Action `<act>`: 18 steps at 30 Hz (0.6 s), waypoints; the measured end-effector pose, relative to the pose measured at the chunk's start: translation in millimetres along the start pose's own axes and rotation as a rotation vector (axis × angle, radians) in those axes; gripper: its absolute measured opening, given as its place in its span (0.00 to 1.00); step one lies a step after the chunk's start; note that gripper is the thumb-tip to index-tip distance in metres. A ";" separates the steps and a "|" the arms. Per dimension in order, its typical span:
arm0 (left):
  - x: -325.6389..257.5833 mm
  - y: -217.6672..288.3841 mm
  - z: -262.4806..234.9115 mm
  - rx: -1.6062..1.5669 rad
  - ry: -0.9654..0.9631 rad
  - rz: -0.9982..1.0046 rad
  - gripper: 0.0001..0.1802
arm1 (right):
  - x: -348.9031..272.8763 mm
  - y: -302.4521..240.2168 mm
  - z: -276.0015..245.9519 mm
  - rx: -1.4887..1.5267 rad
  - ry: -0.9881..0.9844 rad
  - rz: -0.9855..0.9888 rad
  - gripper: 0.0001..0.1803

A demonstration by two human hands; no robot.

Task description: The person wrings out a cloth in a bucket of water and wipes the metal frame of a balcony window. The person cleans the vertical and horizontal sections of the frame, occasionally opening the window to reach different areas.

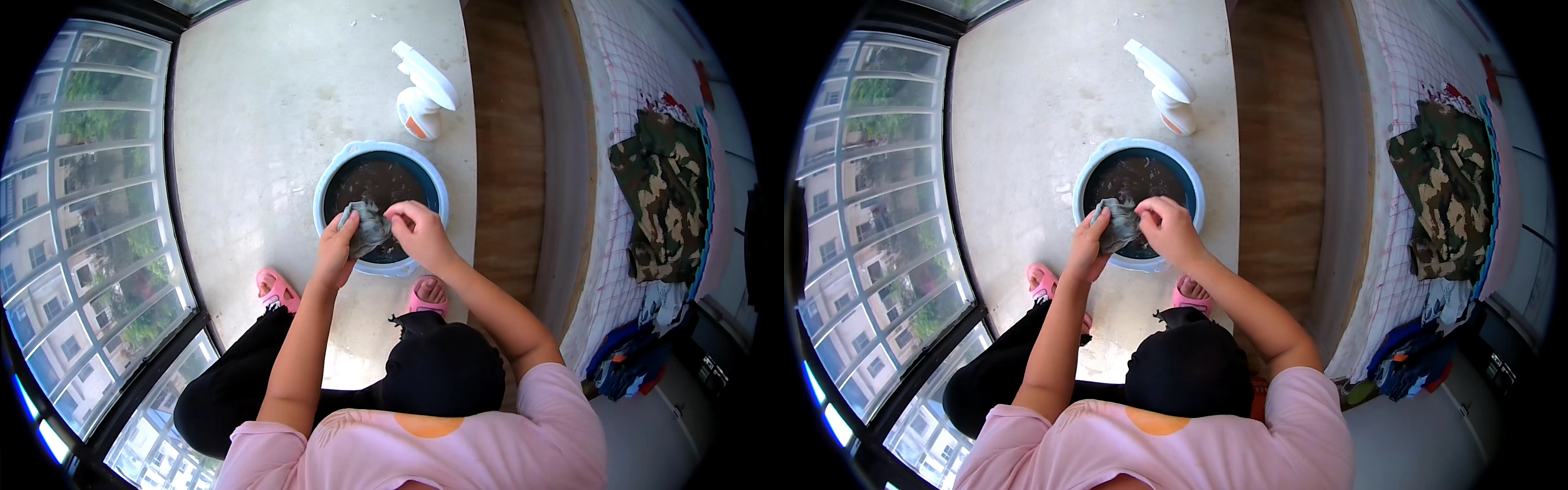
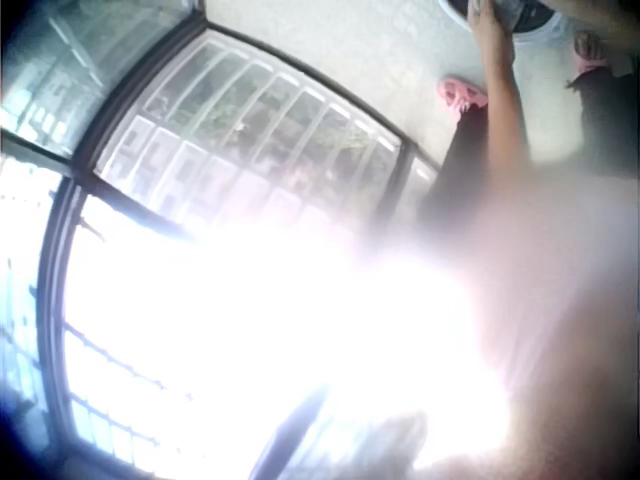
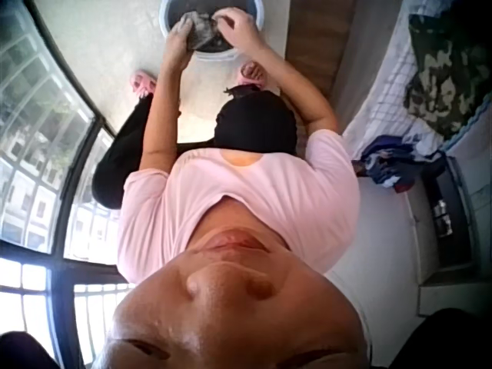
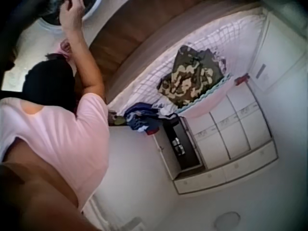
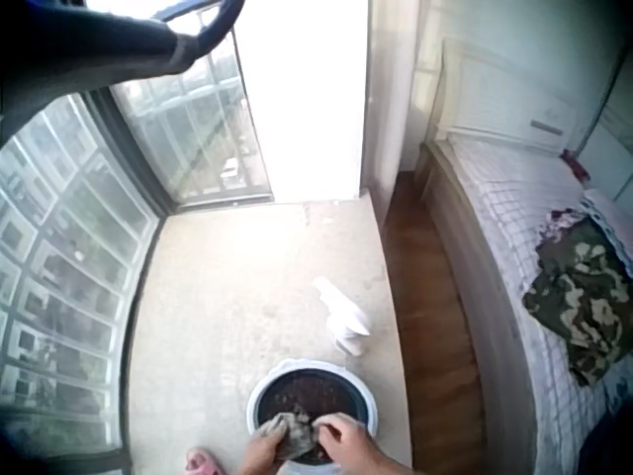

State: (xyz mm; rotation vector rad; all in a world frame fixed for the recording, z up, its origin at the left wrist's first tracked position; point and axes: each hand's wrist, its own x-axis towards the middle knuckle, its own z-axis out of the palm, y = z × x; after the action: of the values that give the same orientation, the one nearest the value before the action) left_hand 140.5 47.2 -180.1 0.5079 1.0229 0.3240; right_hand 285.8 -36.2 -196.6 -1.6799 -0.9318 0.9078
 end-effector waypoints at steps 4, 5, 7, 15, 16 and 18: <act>-9.9 16.2 9.2 -0.130 -0.076 -0.051 0.18 | 17.4 24.0 -9.3 0.408 -0.161 0.607 0.11; -8.9 17.8 6.6 -0.149 -0.101 -0.069 0.17 | 18.6 20.7 -11.2 0.596 -0.217 0.783 0.12; -6.9 22.4 1.5 -0.185 -0.150 -0.104 0.17 | 20.2 19.8 -13.6 0.785 -0.314 0.910 0.13; 46.3 -14.3 -20.6 0.284 0.271 0.000 0.23 | 21.9 38.6 1.6 -0.345 -0.045 -0.124 0.20; 52.3 -17.4 -19.6 0.306 0.291 -0.015 0.24 | 20.0 35.1 7.4 -0.585 -0.100 -0.151 0.18; 60.2 -20.9 -16.5 0.320 0.306 -0.053 0.25 | 23.9 36.1 15.1 -0.885 -0.209 -0.089 0.14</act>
State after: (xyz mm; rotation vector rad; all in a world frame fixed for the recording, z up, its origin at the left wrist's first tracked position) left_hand 156.0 62.9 -242.1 0.7331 1.3948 0.1938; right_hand 288.6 -17.4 -238.3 -2.2614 -1.7013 0.6428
